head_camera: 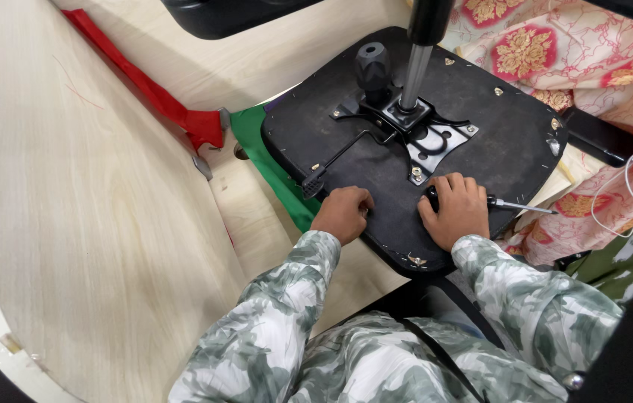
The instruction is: The person uses a screwdriver to tighten screws on the underside of a chair seat, securing the seat to its metal frame. The person works on multiple screws in sequence, holding the seat steady with one hand while turning the screwdriver with the other.
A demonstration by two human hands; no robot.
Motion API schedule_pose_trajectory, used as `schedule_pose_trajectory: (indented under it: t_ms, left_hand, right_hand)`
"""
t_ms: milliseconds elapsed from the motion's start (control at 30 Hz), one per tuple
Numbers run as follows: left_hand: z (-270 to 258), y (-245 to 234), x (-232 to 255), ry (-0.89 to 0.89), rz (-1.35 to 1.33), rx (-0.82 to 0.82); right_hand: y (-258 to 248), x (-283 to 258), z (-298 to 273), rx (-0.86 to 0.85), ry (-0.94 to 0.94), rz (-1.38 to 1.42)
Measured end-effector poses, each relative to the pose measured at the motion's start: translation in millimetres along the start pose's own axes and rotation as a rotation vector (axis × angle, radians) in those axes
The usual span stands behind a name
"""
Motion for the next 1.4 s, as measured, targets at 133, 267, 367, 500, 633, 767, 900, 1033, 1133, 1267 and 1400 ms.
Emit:
schedule_pose_trajectory:
  t_ms: [133,267,367,500,633,767,900,1033,1133,1267,1400]
  left_hand:
    - [2.9,-4.1,0.6,-0.004,-0.056,-0.03]
    - [5.4,-5.5,-5.6,-0.162,-0.029,0.001]
    - [5.1,-3.8,-1.4,-0.174,0.062,0.085]
    - [5.2,7.0,-1.5,-0.226,0.095,0.091]
    - [-0.8,14.1,-0.5,-0.183,0.094,0.208]
    - [-5.6,16.5,-0.3,-0.06,0.038,0.288]
    - [-13.3,14.7,-2.8,0.037,-0.058,0.3]
    - [-20.7,10.3,0.4,0.109,-0.086,0.26]
    - [-19.1,6.2,1.7,0.07,-0.093,0.201]
    - [-10.4,-0.9,-1.7,-0.11,-0.1,0.157]
    - [-5.5,-0.6,-4.7,-0.238,-0.04,0.182]
  right_hand:
    - [0.1,-0.4,1.1,-0.002,0.001,0.01]
    - [1.0,0.1,0.6,-0.009,0.0,-0.003]
    - [1.2,0.3,1.0,-0.007,0.003,0.0]
    - [0.4,0.7,0.4,-0.007,0.007,-0.005]
    - [1.4,1.2,1.2,-0.014,0.016,-0.002]
    - [0.8,0.2,1.7,-0.01,0.014,-0.01]
    - [1.6,0.6,0.8,-0.006,0.016,-0.002]
    - [3.4,1.3,1.5,-0.018,0.02,-0.01]
    - [4.7,2.2,1.2,-0.022,0.015,-0.018]
    - [4.4,2.0,-0.2,-0.006,0.007,-0.011]
    - [4.8,2.7,-0.8,-0.005,0.009,-0.002]
Point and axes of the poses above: each hand's wrist, its own z-axis towards the middle knuckle, its own y-axis out of the palm, x = y × z, the point moved 6 cm from there along z, towards the middle knuckle, and after that the axes turned 12 degrees about -y, right-handed, at the moved point
